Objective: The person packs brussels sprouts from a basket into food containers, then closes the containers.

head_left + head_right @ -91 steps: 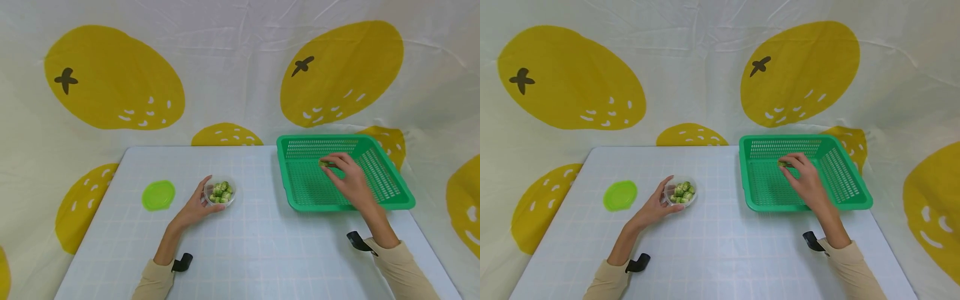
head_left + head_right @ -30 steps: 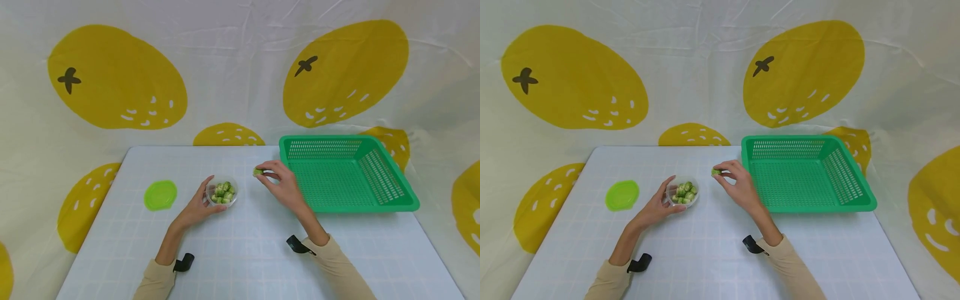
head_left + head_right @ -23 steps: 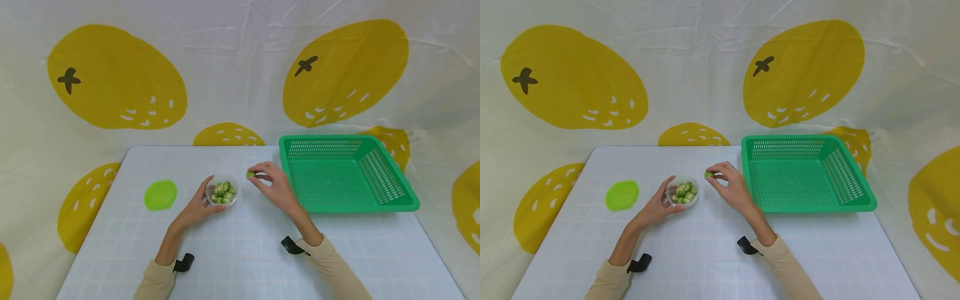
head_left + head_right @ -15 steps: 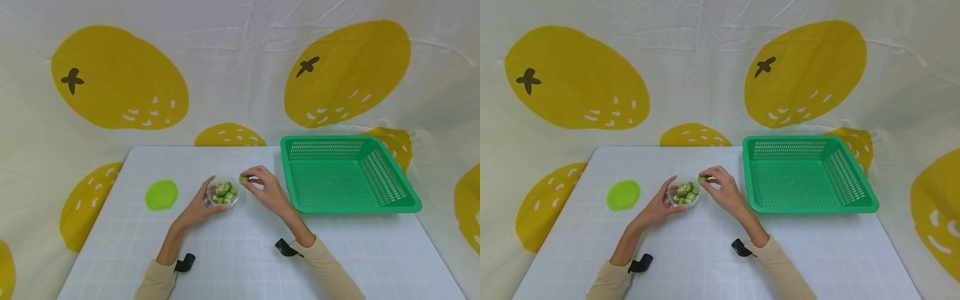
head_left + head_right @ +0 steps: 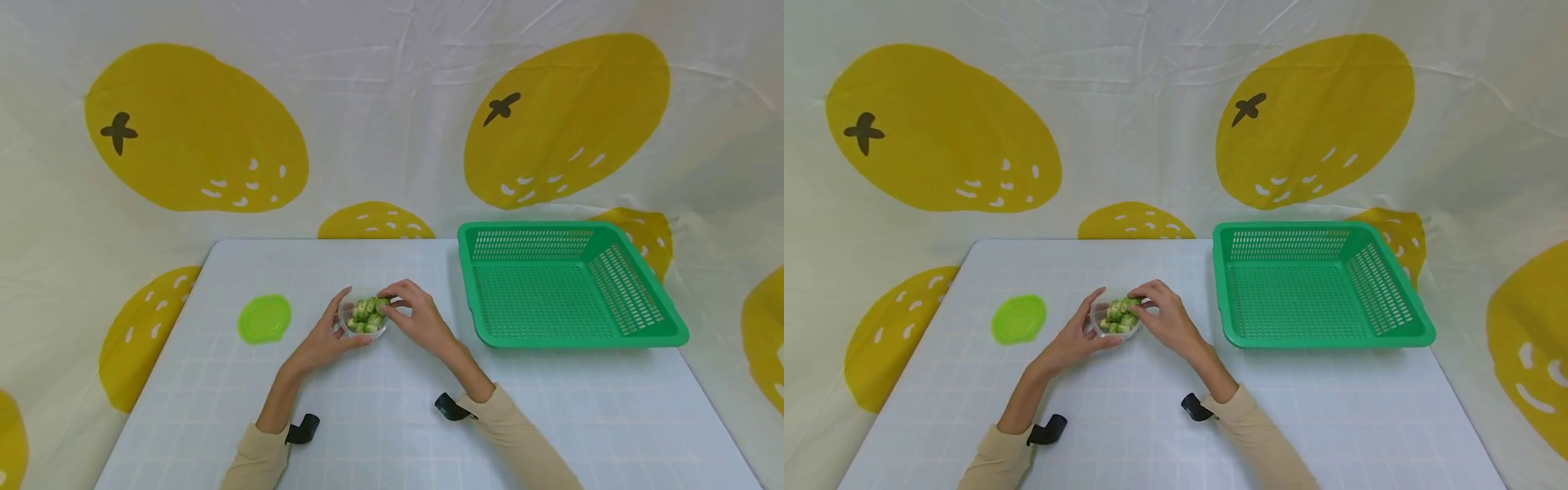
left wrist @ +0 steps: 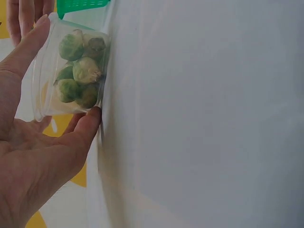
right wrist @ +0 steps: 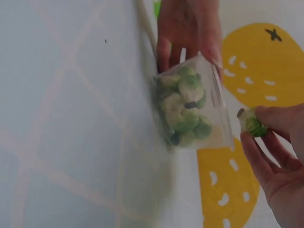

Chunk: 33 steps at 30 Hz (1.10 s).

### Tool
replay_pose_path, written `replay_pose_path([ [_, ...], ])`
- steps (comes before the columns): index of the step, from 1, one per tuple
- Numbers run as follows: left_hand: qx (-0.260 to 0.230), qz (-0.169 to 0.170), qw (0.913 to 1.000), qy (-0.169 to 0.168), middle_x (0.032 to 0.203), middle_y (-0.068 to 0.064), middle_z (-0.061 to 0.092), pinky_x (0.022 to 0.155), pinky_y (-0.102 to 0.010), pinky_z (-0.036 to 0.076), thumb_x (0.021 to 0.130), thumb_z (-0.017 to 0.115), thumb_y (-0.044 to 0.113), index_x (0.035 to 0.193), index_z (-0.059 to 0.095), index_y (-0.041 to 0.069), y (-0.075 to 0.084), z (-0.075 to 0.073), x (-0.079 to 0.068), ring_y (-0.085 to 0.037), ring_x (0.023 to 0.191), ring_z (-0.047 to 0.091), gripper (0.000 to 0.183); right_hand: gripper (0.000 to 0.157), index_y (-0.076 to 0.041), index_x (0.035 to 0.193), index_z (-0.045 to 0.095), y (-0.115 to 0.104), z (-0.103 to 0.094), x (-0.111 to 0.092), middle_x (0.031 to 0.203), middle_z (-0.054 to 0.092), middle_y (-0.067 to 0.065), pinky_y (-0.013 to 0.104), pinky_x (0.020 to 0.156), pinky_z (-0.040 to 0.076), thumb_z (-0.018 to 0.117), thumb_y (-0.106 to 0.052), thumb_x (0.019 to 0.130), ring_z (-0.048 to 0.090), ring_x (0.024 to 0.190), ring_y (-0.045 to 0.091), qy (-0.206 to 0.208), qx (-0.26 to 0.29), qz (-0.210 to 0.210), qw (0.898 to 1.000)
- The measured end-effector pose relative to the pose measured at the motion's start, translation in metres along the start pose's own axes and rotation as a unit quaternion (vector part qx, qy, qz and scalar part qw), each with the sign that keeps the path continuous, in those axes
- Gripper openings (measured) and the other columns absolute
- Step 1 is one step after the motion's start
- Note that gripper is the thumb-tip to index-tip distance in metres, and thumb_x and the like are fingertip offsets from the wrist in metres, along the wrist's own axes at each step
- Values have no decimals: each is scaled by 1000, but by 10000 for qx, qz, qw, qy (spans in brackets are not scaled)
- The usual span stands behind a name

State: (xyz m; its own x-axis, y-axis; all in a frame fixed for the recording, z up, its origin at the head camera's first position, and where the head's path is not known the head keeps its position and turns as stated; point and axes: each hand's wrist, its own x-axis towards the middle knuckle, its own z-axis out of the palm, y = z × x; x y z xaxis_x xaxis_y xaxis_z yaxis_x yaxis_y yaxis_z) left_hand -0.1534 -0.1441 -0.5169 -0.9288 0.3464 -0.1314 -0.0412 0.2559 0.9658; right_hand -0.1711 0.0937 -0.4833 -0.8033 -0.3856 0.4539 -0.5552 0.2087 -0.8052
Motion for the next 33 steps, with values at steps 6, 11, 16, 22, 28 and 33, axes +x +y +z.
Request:
replay_pose_path([
  [6,-46,29,10000,-20,167,-17,18,122,-53,26,88,85,29,165,12,30,-1,0,0,-37,154,19,106,23,5,115,71,6,10,0,111,65,14,38,85,61,75,1,92,65,102,27,-180,-321,-168,9992],
  [11,-65,64,9999,-46,167,-17,17,122,-54,27,89,84,28,166,12,28,-3,-1,0,-35,152,22,106,22,4,114,71,10,15,0,111,67,14,39,85,59,75,1,92,65,101,26,-325,-560,-178,9977],
  [16,-91,102,9999,-74,167,-17,15,122,-53,27,90,83,27,166,11,27,-3,-2,0,-35,153,21,105,22,1,115,71,11,19,0,111,68,12,45,87,57,75,0,93,62,104,26,-493,-820,-84,9954],
  [22,-112,142,9998,-105,167,-18,16,122,-54,27,90,83,25,166,10,26,-1,-3,0,-35,150,24,105,21,-2,116,71,11,22,1,112,69,9,43,93,52,73,-6,96,58,108,26,-662,-1263,-132,9897],
  [28,-106,100,9999,-86,167,-17,18,122,-53,28,90,83,26,166,11,27,-1,-2,1,-34,150,25,105,23,-1,118,71,11,20,2,115,69,9,43,95,52,74,-6,95,59,110,26,-765,-1132,-50,9906],
  [33,-153,125,9998,-83,167,-16,17,122,-53,27,90,83,26,166,12,28,-2,-2,2,-34,149,26,104,26,-1,119,70,11,16,2,117,69,11,45,93,54,74,-5,95,59,110,27,-817,-954,-65,9921],
])
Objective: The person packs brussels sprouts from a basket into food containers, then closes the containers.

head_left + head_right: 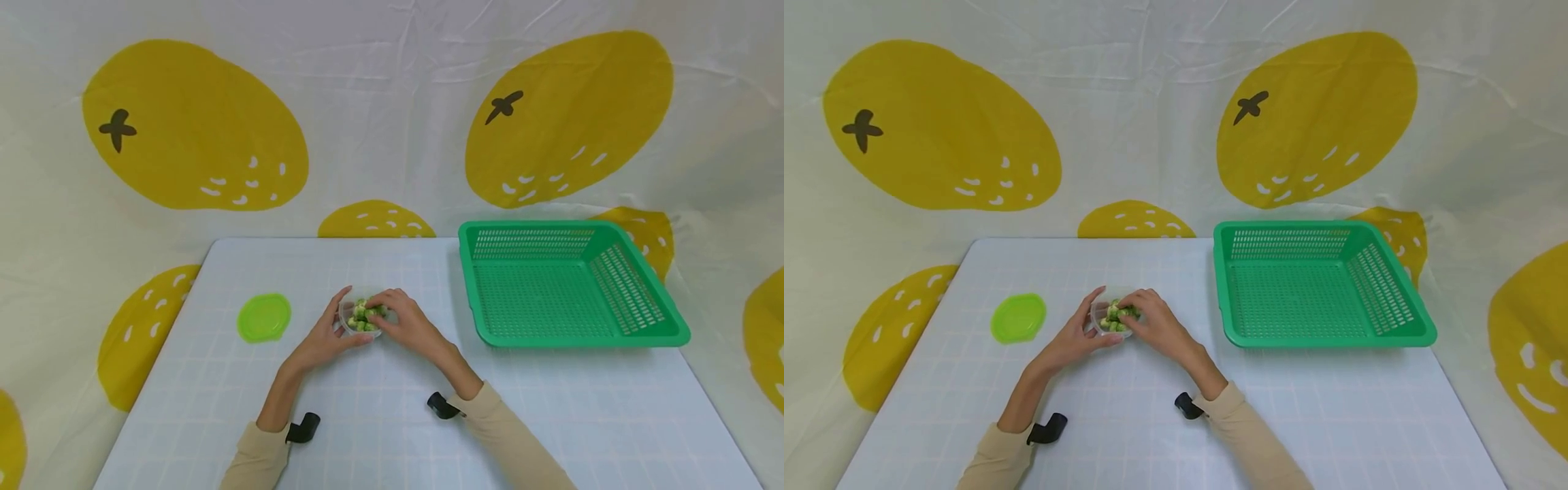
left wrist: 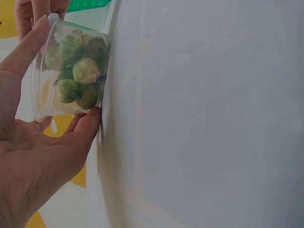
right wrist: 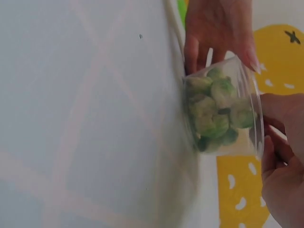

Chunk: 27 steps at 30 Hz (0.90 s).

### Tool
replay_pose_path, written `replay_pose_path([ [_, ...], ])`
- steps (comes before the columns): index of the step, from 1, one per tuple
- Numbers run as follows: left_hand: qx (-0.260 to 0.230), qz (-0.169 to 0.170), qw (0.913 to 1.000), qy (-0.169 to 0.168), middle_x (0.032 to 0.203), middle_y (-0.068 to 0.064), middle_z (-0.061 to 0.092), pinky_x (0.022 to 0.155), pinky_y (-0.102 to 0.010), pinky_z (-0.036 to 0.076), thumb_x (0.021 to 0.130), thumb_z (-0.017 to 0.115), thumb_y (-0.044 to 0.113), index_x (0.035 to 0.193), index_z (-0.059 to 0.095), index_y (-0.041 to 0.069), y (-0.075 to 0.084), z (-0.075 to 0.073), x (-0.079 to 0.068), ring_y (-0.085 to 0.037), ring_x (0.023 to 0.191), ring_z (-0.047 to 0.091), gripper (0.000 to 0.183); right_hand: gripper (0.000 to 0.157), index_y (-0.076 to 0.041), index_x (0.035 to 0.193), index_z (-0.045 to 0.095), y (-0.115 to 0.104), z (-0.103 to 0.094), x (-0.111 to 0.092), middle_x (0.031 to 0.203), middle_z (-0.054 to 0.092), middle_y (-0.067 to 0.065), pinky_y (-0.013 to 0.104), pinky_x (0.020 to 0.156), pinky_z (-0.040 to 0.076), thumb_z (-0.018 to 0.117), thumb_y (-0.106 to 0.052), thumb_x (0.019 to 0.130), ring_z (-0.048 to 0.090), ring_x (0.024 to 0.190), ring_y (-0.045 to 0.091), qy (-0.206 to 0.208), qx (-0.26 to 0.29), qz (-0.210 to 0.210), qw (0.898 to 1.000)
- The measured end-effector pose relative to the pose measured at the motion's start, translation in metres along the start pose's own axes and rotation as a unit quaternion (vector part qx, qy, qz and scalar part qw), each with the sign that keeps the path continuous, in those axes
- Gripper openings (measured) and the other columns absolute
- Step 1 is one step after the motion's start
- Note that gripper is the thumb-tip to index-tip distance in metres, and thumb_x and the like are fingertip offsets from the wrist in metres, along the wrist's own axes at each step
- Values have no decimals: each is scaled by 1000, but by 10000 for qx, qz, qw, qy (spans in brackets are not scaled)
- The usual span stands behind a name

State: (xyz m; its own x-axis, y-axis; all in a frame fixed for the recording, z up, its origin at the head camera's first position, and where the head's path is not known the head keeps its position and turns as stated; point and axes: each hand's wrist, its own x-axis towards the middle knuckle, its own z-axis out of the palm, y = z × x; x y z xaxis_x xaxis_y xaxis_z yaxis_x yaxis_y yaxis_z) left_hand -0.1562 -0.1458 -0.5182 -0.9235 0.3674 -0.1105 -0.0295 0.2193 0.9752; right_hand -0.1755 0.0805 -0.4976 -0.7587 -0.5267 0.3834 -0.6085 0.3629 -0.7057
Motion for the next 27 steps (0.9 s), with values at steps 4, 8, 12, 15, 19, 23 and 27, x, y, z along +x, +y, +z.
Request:
replay_pose_path([
  [4,-29,-1,10000,-16,167,-16,16,123,-52,27,90,83,27,165,12,30,1,1,1,-33,150,26,104,27,0,121,68,1,-2,-1,120,68,12,47,93,55,74,-6,95,59,111,30,-10,166,-7,9999],
  [8,-15,-16,10000,-12,168,-16,15,122,-53,27,89,84,26,165,12,30,1,1,1,-33,150,25,104,28,1,122,67,2,-4,-2,120,67,13,47,93,55,73,-5,95,60,111,32,-43,265,-64,9996],
  [12,32,-30,10000,28,167,-17,17,122,-53,28,89,84,26,165,12,28,0,0,0,-34,150,26,105,31,2,123,66,3,-5,-3,121,67,15,49,93,54,74,-3,94,59,113,35,65,303,-131,9994],
  [15,55,-71,9999,56,166,-17,19,122,-53,27,89,84,27,166,12,28,0,1,-1,-34,150,25,105,34,1,124,67,3,-6,-5,123,66,14,53,99,50,77,-6,93,56,117,34,289,337,106,9990],
  [19,97,-107,9999,54,166,-16,19,122,-53,27,89,84,29,166,12,28,0,1,0,-34,151,25,106,39,-3,129,66,3,-6,-10,130,63,10,54,105,47,78,-15,94,53,125,29,579,414,737,9947],
  [23,97,-72,9999,43,166,-14,22,122,-54,27,89,84,29,166,12,27,1,2,0,-33,149,29,105,53,-4,141,57,6,-5,-14,140,55,12,51,109,46,78,-19,94,50,131,30,605,666,1170,9890],
  [27,95,-16,9999,41,164,-14,25,121,-55,28,89,84,27,166,13,26,0,2,1,-34,147,31,104,69,-6,153,43,8,-2,-17,152,44,16,50,114,42,77,-21,95,45,139,33,334,1138,1487,9817],
])
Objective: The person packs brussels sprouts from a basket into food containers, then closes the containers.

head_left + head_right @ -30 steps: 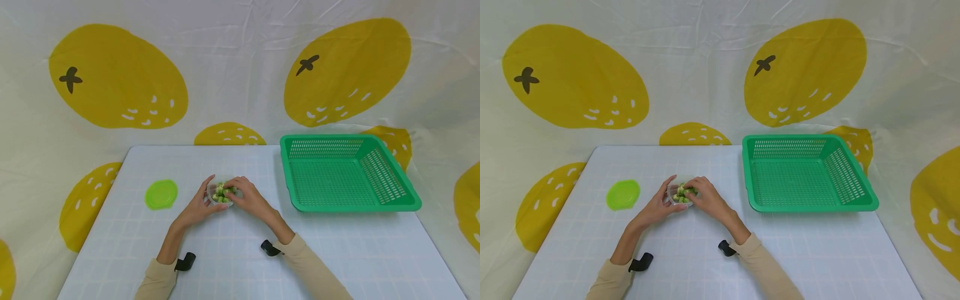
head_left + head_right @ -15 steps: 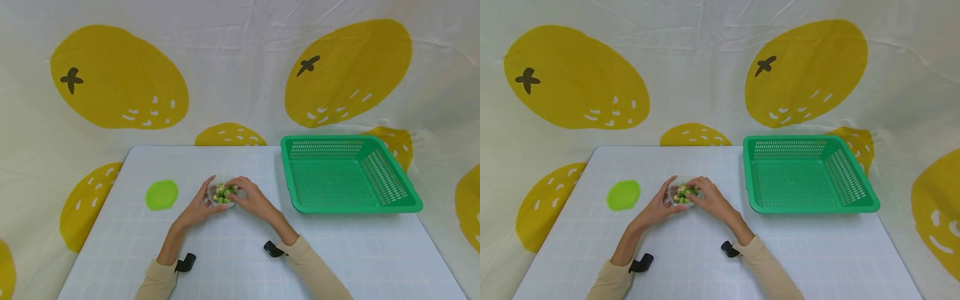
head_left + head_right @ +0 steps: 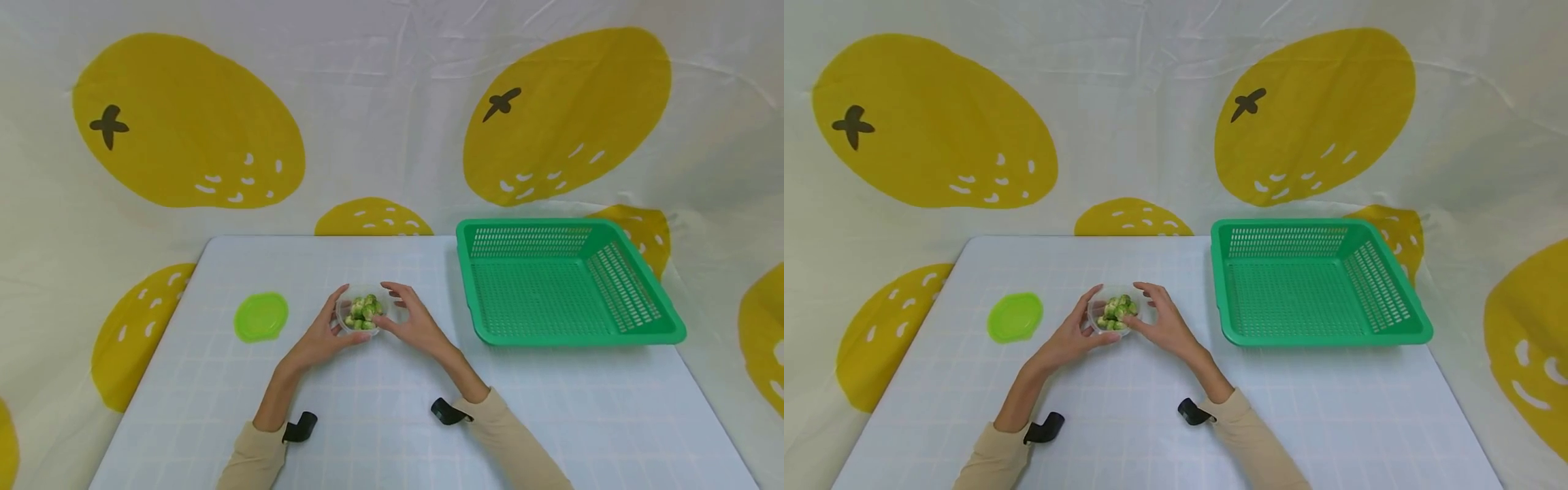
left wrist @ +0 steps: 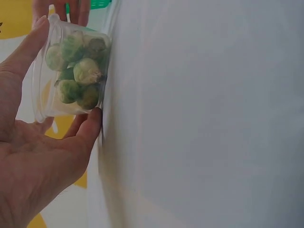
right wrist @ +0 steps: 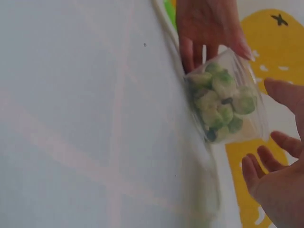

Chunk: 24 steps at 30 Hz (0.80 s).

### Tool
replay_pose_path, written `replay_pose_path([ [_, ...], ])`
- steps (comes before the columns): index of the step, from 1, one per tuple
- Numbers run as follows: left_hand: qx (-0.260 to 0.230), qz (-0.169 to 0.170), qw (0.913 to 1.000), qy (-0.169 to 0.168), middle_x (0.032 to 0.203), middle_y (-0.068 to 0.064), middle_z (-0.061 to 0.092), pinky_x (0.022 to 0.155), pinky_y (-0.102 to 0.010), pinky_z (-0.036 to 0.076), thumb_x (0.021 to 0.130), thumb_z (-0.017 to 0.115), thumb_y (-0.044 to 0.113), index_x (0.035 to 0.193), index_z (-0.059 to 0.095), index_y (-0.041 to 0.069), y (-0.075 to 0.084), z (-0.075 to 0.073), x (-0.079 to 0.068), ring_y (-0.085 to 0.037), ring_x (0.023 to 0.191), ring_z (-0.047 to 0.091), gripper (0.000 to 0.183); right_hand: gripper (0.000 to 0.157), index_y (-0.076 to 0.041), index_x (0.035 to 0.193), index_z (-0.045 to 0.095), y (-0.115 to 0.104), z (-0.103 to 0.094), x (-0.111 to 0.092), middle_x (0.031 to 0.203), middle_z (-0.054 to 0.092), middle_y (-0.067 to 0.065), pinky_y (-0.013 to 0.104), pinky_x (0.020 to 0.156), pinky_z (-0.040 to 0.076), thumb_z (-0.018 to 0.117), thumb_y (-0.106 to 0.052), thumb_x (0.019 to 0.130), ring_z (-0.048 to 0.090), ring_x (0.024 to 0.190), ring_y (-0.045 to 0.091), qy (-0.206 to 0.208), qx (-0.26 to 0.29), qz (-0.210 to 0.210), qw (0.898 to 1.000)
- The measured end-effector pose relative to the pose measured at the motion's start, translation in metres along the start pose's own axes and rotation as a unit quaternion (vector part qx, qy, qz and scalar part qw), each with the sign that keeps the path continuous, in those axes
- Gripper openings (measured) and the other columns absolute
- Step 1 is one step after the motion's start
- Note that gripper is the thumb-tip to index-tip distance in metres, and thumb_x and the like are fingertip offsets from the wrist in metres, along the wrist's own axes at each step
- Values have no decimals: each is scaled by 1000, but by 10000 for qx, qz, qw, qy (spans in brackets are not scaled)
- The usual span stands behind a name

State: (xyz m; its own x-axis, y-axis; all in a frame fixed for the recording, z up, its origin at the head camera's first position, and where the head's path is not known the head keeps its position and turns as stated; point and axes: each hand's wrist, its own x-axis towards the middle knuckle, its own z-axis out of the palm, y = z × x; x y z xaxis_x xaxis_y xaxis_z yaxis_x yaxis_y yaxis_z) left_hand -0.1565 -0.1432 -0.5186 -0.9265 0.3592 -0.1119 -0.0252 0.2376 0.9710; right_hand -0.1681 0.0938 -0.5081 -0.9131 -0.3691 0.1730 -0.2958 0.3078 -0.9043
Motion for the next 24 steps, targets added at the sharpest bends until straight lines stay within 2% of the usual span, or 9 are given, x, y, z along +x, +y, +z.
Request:
replay_pose_path([
  [5,45,-19,10000,3,164,-15,23,122,-55,28,89,84,29,166,10,25,1,-1,0,-34,149,29,106,79,-18,162,28,2,3,-2,164,34,8,46,120,34,72,-36,98,36,148,25,-448,316,492,9973],
  [9,143,-101,9998,5,166,-15,19,122,-55,28,89,84,31,166,9,26,4,-2,0,-35,151,26,107,85,-20,164,24,3,4,-2,165,32,3,45,121,33,70,-47,98,33,150,21,-535,361,638,9959],
  [12,212,-118,9997,-12,166,-16,19,121,-55,29,89,84,31,166,9,26,4,-2,0,-36,150,27,107,86,-18,164,24,5,6,-2,165,32,4,45,121,33,70,-46,97,34,149,23,-498,394,711,9954],
  [18,390,-104,9992,-51,163,-20,26,120,-55,32,89,84,28,166,9,23,4,-2,1,-40,145,34,107,88,-18,165,18,10,9,-2,167,27,10,49,121,32,73,-31,98,33,150,29,-614,449,729,9944],
  [24,437,-80,9990,-50,161,-22,28,119,-57,32,90,83,27,166,10,23,5,-4,0,-41,144,33,106,93,-23,165,19,9,8,-1,166,31,7,47,119,36,77,-38,94,36,148,26,-564,232,560,9966],
])
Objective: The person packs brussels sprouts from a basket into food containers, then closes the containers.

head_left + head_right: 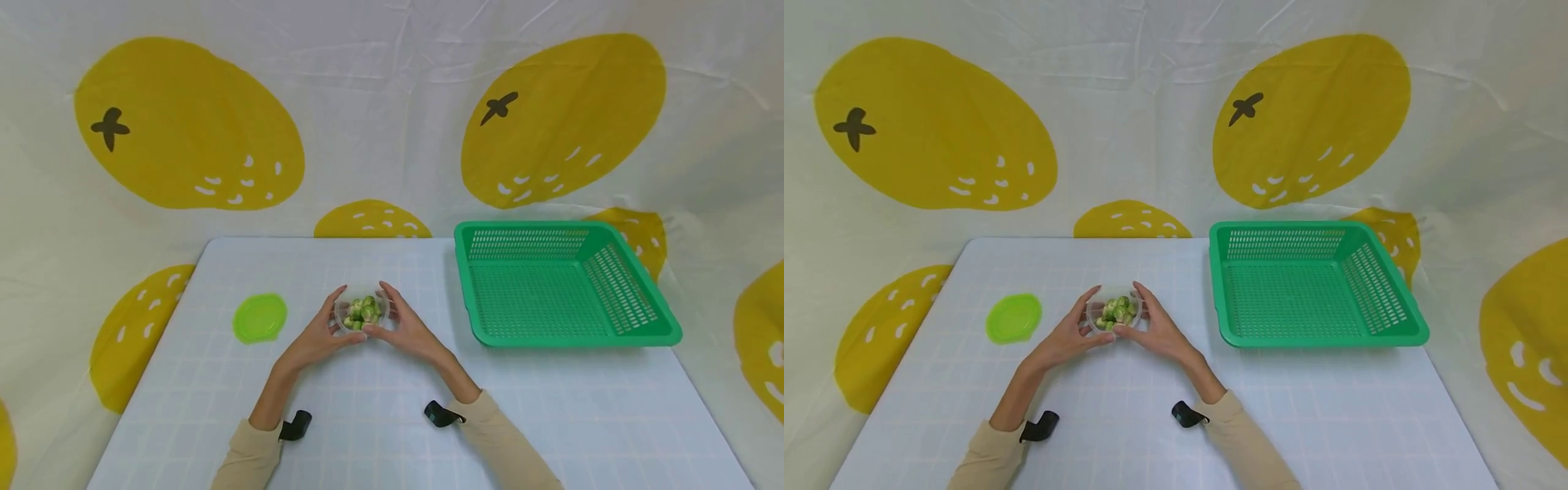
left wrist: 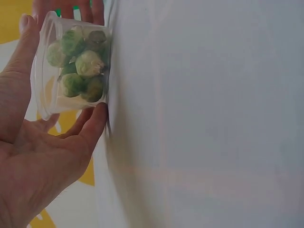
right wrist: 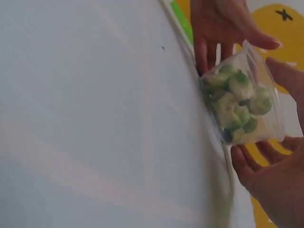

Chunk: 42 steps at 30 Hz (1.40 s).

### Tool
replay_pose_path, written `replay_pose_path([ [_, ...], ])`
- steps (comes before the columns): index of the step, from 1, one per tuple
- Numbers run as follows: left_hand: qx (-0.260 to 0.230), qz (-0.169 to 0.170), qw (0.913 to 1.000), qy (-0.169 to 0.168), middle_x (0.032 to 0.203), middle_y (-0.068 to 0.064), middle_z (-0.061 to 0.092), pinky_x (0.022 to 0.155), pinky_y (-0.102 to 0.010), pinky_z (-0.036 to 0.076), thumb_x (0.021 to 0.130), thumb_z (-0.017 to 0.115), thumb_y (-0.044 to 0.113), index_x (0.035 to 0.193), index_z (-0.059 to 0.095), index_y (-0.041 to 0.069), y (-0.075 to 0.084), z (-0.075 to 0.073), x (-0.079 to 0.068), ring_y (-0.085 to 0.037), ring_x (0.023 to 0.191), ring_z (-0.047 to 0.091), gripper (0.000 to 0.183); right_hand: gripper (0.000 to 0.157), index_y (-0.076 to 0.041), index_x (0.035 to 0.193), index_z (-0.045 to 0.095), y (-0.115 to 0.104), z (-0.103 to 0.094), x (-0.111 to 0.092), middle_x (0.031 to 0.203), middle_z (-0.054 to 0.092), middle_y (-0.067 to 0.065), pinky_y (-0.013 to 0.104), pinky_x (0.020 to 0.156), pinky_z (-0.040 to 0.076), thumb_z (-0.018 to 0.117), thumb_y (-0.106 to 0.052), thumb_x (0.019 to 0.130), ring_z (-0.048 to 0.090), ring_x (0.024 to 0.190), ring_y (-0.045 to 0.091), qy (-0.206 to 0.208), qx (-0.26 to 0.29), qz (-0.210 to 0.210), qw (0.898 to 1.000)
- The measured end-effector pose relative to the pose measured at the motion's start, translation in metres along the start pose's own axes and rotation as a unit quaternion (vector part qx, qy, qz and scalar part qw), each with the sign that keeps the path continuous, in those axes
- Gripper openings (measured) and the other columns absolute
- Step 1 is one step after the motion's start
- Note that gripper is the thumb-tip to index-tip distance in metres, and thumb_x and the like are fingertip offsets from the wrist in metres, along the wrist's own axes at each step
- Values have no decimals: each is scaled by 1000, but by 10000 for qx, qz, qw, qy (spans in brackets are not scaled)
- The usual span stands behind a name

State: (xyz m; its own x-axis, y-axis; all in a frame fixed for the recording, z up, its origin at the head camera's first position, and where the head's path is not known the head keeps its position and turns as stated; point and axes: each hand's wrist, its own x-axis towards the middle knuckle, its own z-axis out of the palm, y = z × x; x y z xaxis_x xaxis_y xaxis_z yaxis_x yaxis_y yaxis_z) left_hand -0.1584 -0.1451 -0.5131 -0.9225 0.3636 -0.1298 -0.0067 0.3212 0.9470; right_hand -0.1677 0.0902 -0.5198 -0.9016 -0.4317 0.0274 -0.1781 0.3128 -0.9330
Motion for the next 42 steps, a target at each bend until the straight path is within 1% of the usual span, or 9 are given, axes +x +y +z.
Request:
replay_pose_path([
  [5,91,9,9999,-45,163,-23,25,119,-56,33,89,83,29,166,9,23,0,0,2,-42,147,31,107,95,-17,165,24,-1,-3,1,164,34,8,47,117,39,80,-39,91,37,148,25,-18,-237,-202,9995],
  [10,210,19,9998,-51,161,-24,31,114,-53,41,93,79,28,167,11,19,1,-6,2,-41,144,39,100,98,-14,164,24,-4,-6,4,165,34,8,44,118,38,81,-41,89,35,149,22,-95,-259,-130,9995],
  [17,395,-223,9986,268,153,-23,46,109,-57,45,103,65,37,164,26,13,2,-13,-1,-40,139,49,76,96,-12,163,29,-4,-7,7,164,35,9,42,117,39,84,-34,88,36,149,21,-44,-183,-98,9998],
  [20,399,-167,9980,451,148,-24,49,108,-55,47,107,56,37,160,33,8,0,-15,-5,-39,133,54,65,95,-12,163,29,-2,-7,7,164,35,7,41,117,40,84,-33,88,36,149,20,-40,-189,-129,9997],
  [24,425,87,9955,839,144,-23,54,109,-52,47,108,56,31,154,43,3,-4,-20,-13,-38,129,57,55,95,-11,163,30,-3,-7,8,164,36,6,42,116,41,84,-33,88,36,149,20,-25,-174,-164,9997],
  [31,88,240,9896,1416,137,-25,59,95,-18,53,108,57,22,147,52,-2,-9,-35,-26,-38,121,61,46,96,-12,163,29,-6,-7,7,164,36,7,39,117,40,86,-31,87,35,149,18,-86,-132,-101,9998],
  [34,123,218,9868,1597,134,-26,62,90,-12,52,108,57,24,144,55,-3,-11,-41,-30,-38,118,63,45,96,-12,163,29,-6,-8,6,165,35,9,40,117,40,85,-28,88,35,149,19,-96,-93,-124,9998],
  [38,253,178,9839,1758,133,-25,63,90,-11,52,108,57,25,144,55,-2,-14,-50,-38,-31,117,65,45,95,-11,163,29,-7,-7,5,165,34,10,41,117,40,85,-26,88,34,150,21,-102,-58,-125,9999],
  [42,208,172,9802,1959,134,-26,62,90,-10,52,107,58,22,144,55,-4,-16,-58,-47,-9,111,66,45,95,-12,163,29,-7,-7,5,165,34,9,40,116,41,85,-27,88,36,149,22,-143,-41,-68,9999],
])
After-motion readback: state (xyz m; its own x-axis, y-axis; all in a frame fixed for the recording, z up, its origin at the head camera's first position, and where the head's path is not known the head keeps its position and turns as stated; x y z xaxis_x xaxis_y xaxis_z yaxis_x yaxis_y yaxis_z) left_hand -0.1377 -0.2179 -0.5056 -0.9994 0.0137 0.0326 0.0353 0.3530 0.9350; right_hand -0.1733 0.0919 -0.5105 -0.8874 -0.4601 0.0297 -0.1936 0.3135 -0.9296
